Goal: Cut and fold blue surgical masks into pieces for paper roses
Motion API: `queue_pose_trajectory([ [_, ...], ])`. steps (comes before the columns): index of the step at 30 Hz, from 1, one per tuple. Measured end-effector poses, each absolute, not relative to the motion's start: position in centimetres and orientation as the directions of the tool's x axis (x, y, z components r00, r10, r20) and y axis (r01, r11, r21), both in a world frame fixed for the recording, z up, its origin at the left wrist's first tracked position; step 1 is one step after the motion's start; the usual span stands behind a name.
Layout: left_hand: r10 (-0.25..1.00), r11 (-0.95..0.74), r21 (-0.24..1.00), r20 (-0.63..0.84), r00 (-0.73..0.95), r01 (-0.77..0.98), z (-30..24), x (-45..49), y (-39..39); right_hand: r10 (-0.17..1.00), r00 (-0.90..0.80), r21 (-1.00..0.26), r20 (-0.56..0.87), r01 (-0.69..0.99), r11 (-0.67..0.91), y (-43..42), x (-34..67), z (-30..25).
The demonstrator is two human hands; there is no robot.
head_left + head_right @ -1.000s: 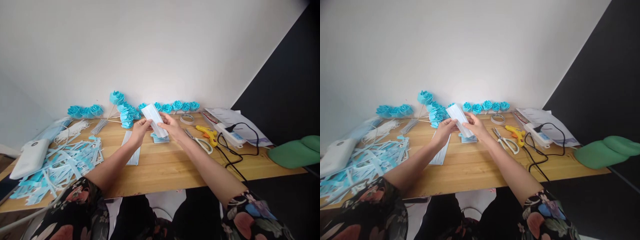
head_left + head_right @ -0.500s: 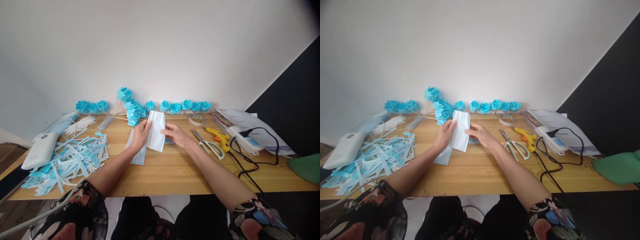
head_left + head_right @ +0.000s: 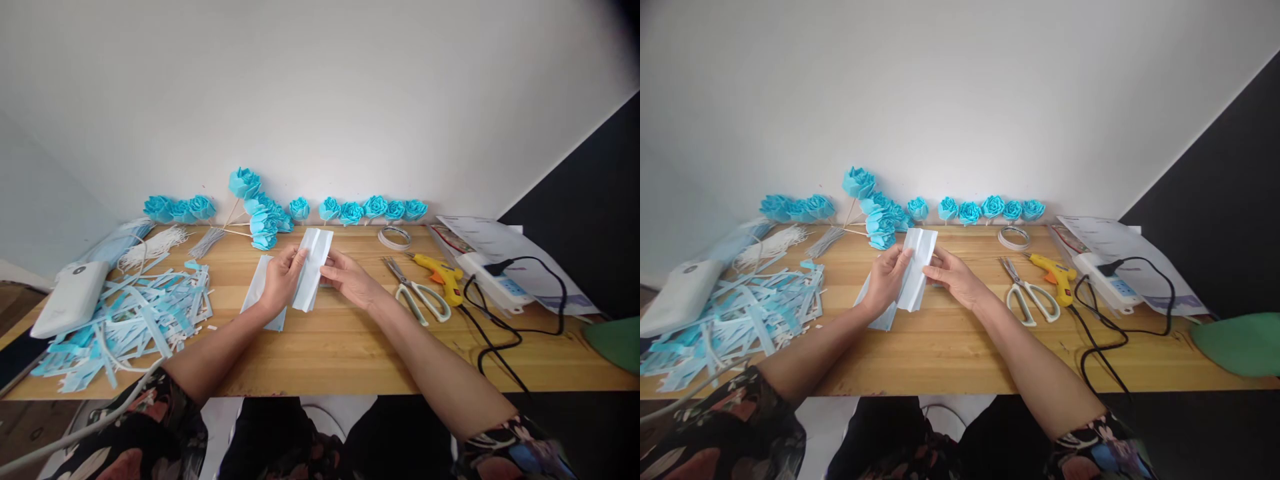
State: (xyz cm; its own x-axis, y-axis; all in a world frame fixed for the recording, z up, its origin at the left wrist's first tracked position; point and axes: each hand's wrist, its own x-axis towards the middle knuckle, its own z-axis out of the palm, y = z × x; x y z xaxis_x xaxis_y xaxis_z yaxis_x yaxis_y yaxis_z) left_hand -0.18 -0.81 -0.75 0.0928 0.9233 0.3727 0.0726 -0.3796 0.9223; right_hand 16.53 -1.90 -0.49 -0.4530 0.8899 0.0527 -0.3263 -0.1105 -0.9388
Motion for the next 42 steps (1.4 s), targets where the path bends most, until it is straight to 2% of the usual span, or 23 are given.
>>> queue_pose_trajectory([
  [5,0.914,-0.373,0.927,0.357,0.192,0.052,-0.9,-0.3,-1.1,0.91,-0.412,-0.922,0.055,-0.371,-0.113,-2.1,16.2,-0.7],
  [10,0.884,-0.408,0.911,0.379,0.275,0.055,-0.6,-0.3,-1.6,0.918,-0.396,-0.885,0.006,-0.43,-0.18,-2.4,16.0,-0.5],
  [19,0.936,-0.352,0.936,0.352,-0.006,0.018,-1.9,-0.7,0.0,0.995,-0.093,-0.929,-0.045,-0.362,-0.076,-1.8,16.5,-0.2],
  [23,0.949,-0.311,0.95,0.312,-0.034,0.029,-1.8,-0.7,0.0,0.995,0.079,-0.969,0.059,-0.236,0.076,-1.9,16.5,-0.6],
  [27,0.959,-0.283,0.957,0.284,-0.016,0.056,-1.4,-0.4,-0.3,0.926,0.265,-0.962,0.269,0.113,0.248,-2.1,16.6,-0.8],
  [29,0.964,-0.266,0.963,0.266,-0.004,0.036,-1.4,-0.3,-0.4,0.876,0.311,-0.917,0.37,0.274,0.29,-2.3,16.6,-0.6],
  [31,0.97,-0.243,0.97,0.243,0.0,-0.007,-1.4,-0.2,-0.3,0.847,0.317,-0.88,0.427,0.36,0.31,-2.4,16.6,-0.5],
  [42,0.987,-0.074,0.945,0.116,0.115,-0.319,-1.5,-0.4,0.1,0.855,0.269,-0.858,0.444,0.401,0.32,-2.2,16.9,-0.7],
])
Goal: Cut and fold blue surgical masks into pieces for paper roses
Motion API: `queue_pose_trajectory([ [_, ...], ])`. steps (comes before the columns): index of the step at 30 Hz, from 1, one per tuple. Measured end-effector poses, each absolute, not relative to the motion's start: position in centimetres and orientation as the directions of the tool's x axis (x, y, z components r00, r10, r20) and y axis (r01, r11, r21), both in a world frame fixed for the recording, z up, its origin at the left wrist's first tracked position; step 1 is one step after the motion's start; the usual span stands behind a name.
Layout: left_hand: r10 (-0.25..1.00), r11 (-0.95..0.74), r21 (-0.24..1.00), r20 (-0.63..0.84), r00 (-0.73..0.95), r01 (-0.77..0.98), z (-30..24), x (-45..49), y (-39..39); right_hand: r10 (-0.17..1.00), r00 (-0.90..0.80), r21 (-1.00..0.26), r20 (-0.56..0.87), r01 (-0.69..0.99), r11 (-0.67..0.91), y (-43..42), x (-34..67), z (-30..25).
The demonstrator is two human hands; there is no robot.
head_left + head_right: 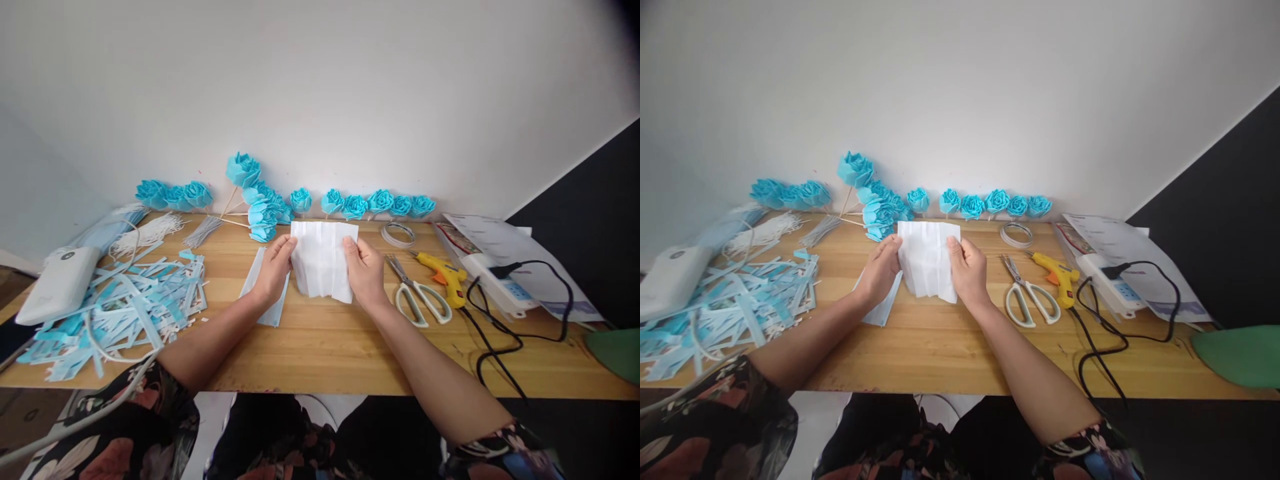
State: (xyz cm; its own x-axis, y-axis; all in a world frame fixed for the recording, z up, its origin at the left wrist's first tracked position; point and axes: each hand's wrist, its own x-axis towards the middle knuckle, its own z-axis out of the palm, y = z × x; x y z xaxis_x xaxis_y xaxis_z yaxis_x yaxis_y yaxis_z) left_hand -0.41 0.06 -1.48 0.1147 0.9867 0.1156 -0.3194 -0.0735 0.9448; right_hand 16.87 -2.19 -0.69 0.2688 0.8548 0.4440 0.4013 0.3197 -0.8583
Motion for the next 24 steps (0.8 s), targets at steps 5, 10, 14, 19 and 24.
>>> queue_pose_trajectory([
  [5,0.985,-0.017,0.945,0.073,0.159,-0.326,-1.2,-0.2,-0.2,0.869,0.234,-0.864,0.435,0.379,0.331,-2.4,16.5,-0.6],
  [10,0.992,0.007,0.944,0.036,0.124,-0.329,-1.4,-0.2,-0.1,0.872,0.234,-0.863,0.43,0.39,0.321,-2.4,16.5,-0.5],
  [14,0.985,0.054,0.921,0.013,0.17,-0.385,-1.6,-0.2,0.0,0.883,0.247,-0.885,0.399,0.354,0.302,-2.1,16.8,-0.7],
  [19,0.997,-0.007,0.909,0.038,0.066,-0.417,-2.2,-0.3,0.7,0.967,0.117,-0.971,0.226,0.103,0.215,-1.8,17.0,-1.1],
  [24,0.994,-0.075,0.901,0.103,0.041,-0.427,-2.4,-0.2,1.1,0.996,-0.018,-0.996,0.089,0.006,0.089,-1.9,16.5,-1.6],
])
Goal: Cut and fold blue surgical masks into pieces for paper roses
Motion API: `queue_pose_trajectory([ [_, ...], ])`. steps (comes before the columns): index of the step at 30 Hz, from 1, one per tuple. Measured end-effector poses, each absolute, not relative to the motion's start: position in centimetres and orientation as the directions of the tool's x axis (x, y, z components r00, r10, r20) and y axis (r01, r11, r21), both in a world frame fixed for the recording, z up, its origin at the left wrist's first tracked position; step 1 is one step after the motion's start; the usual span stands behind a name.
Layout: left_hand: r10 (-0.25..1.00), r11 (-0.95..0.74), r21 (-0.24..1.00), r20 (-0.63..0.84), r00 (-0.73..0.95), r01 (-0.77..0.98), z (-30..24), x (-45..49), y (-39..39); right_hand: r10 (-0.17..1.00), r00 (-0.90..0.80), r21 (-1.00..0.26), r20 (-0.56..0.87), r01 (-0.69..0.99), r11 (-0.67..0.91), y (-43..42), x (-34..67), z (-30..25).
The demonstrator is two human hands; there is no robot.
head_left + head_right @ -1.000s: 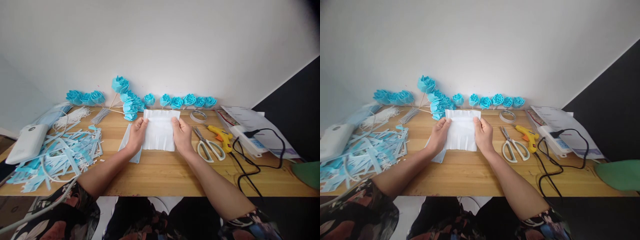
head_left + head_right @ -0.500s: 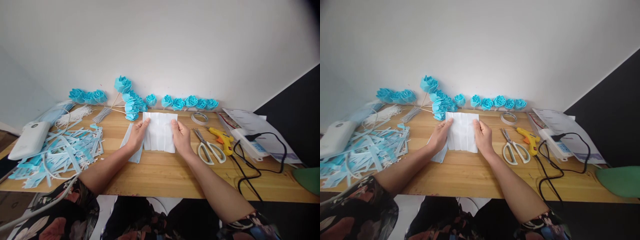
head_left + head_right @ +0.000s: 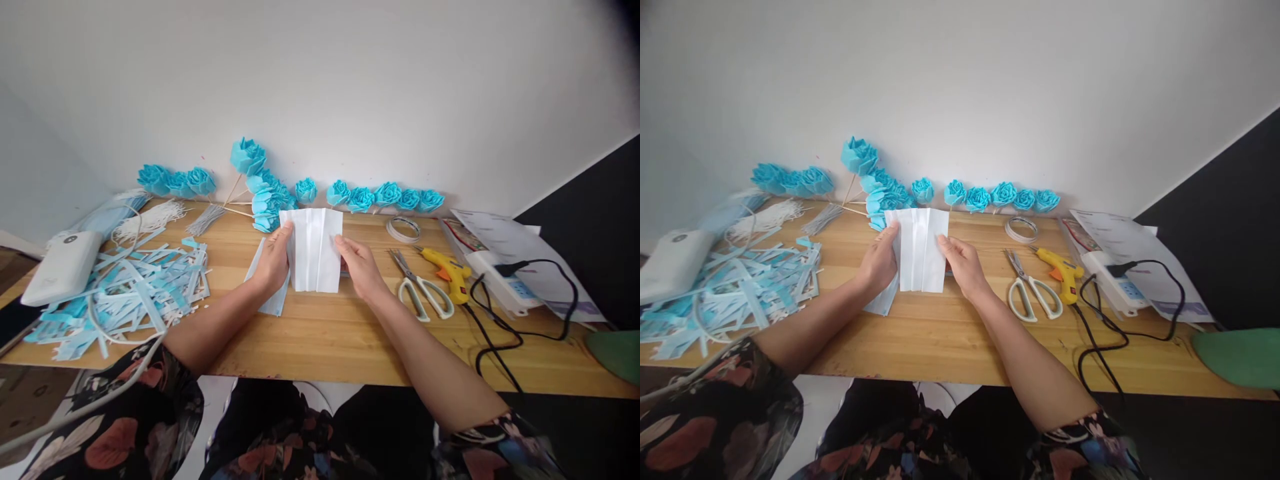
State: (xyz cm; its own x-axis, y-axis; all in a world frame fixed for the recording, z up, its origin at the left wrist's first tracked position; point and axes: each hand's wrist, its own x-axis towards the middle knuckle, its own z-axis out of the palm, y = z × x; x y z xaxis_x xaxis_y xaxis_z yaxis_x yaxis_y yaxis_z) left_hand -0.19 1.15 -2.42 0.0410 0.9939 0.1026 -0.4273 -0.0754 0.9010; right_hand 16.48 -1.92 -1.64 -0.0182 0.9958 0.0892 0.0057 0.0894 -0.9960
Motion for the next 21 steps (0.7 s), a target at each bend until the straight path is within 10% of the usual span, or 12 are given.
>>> queue_pose_trajectory([
  [10,0.938,0.154,0.898,-0.001,0.348,-0.413,-1.5,0.1,0.0,0.91,0.192,-0.901,0.369,0.314,0.299,-1.6,17.4,-1.4],
  [21,0.986,0.063,0.933,-0.003,0.168,-0.354,-1.3,-0.5,0.1,0.853,0.223,-0.842,0.472,0.402,0.361,-1.4,18.3,-0.4],
])
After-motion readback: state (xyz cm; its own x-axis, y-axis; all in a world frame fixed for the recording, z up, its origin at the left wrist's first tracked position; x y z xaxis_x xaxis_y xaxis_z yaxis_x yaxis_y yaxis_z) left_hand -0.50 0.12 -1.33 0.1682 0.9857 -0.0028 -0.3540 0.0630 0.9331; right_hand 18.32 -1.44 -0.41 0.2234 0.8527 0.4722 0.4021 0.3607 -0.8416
